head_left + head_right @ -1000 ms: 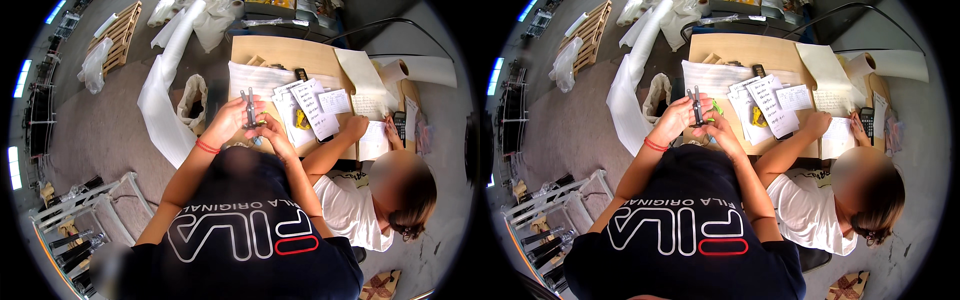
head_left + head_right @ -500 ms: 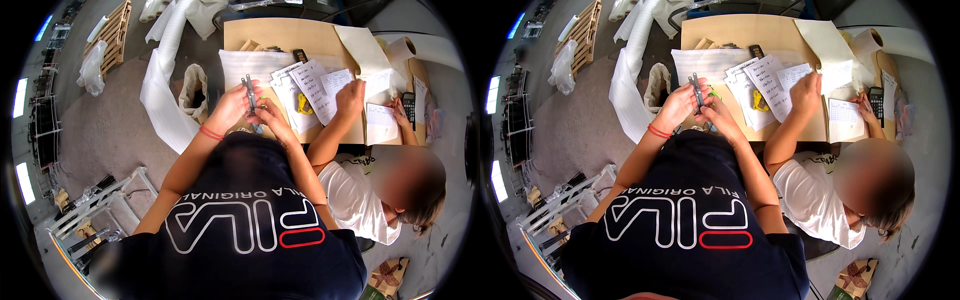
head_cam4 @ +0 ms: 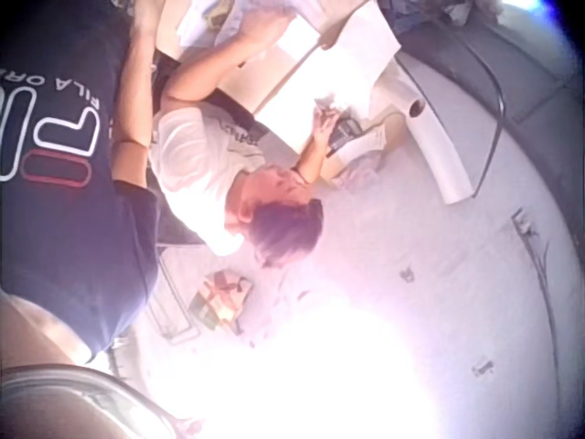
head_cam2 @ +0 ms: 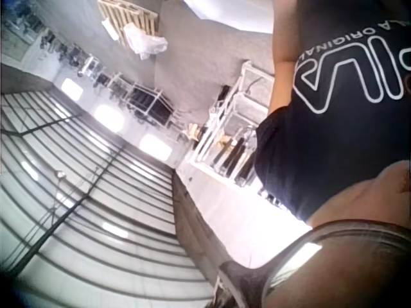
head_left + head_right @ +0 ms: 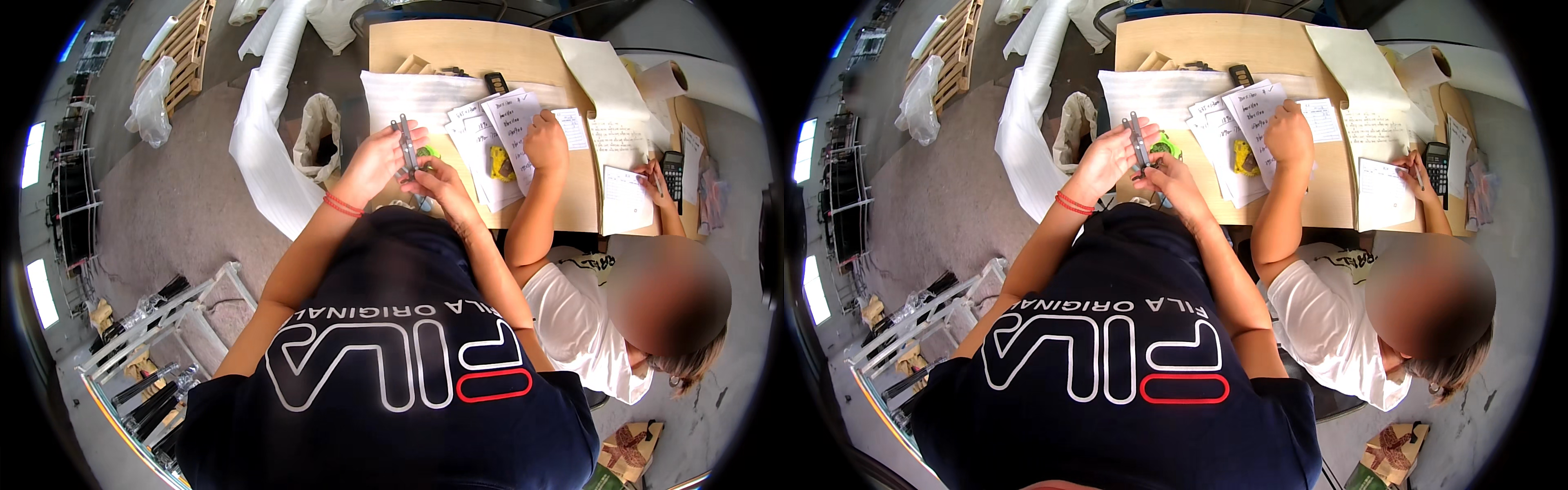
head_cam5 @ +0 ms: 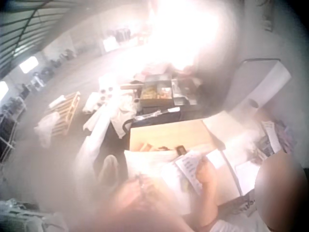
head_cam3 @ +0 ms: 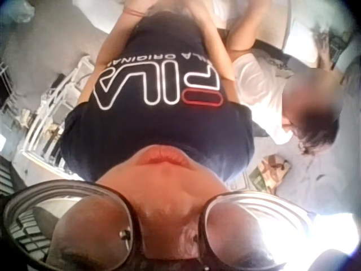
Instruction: The person uses a green tape measure to measure a small black metal bracket at a desk. They extend the tape, measure the object, and then retract it. The person also picks up and handles a small metal rod. A second person is visible in the background writing on a notepad.
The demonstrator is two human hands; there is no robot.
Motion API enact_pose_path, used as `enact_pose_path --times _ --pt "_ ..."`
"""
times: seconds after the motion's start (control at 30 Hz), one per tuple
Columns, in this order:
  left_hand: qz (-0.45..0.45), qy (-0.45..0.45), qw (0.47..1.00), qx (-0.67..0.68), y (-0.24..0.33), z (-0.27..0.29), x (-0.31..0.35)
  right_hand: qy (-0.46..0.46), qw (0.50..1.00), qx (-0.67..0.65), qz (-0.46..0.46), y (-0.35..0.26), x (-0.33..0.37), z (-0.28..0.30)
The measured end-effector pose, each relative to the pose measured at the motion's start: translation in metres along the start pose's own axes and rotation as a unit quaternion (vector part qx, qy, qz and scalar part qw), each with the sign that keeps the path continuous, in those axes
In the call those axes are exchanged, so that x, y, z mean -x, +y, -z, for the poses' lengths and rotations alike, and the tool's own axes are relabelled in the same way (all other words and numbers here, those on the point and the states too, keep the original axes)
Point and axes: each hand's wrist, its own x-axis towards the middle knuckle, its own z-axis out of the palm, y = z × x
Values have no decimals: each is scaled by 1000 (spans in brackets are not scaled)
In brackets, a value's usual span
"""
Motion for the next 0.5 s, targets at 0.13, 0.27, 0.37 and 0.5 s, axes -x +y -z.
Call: enact_pose_path --times 0.13,0.27,0.37,0.5 --pt "-14 1 999 -34 1 -1 3 -6 1000 24 8 2 1 0" --pt "1 -19 998 -53 4 -6 8 -31 999 29 24 11 -3 5" --pt "9 -16 998 -56 4 -6 9 -48 998 10 26 10 -1 5" --pt "-16 -10 997 -79 2 -11 11 -52 998 -36 10 6 -1 6"
